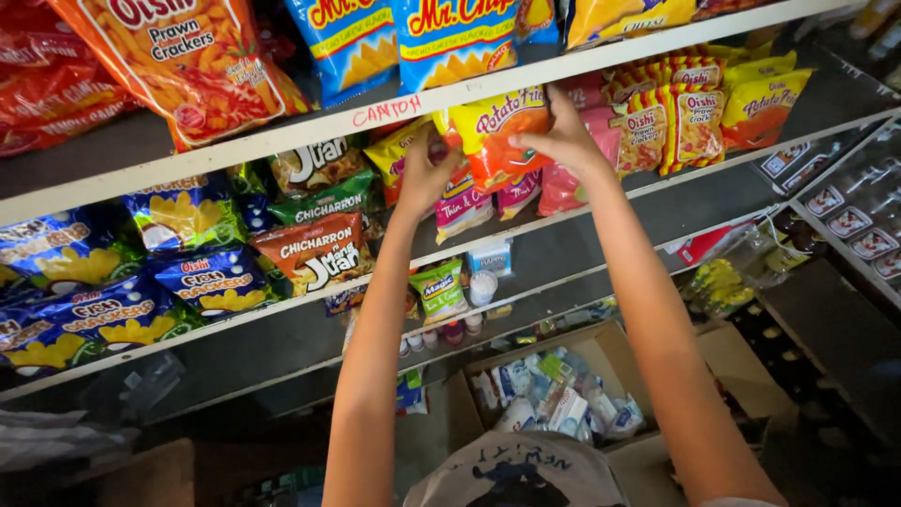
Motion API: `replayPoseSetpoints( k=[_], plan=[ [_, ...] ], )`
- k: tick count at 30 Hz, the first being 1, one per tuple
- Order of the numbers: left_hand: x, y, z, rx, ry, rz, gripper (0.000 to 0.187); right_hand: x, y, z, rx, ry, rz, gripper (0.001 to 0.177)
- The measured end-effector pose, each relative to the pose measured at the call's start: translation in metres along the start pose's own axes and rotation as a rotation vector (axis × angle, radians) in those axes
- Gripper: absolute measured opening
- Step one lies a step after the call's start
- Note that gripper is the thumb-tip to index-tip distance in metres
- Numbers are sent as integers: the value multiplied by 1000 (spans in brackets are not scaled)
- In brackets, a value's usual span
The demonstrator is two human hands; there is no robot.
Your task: Organizing and restocking various snack and noodle bags on a retail store shelf.
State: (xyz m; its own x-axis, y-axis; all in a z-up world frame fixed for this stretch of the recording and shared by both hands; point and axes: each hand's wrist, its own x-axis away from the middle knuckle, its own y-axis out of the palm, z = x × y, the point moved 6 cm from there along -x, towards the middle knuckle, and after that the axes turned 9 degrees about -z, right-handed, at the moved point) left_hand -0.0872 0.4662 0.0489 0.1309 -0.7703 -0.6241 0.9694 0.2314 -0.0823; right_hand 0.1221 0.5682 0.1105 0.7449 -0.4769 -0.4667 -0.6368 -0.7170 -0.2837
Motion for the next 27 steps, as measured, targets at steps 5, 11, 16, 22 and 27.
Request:
replayPoseSetpoints(
  k=[5,11,16,22,27],
  plan=[
    [-22,-43,-28,-394,58,203,41,-24,-6,0,371,-87,117,81],
    [-24,-75,-36,-577,102,301,36,-58,-12,34,414,-36,179,51],
    [0,-55,25,-889,101,426,54,-78,-1,45,486,-8,137,45],
    [1,-14,69,-1143,69,289,72,-52,38,-13,900,-13,314,36],
    [-18,10,40,-1211,-131,87,65,-50,61,-21,1076,-192,200,41]
  ],
)
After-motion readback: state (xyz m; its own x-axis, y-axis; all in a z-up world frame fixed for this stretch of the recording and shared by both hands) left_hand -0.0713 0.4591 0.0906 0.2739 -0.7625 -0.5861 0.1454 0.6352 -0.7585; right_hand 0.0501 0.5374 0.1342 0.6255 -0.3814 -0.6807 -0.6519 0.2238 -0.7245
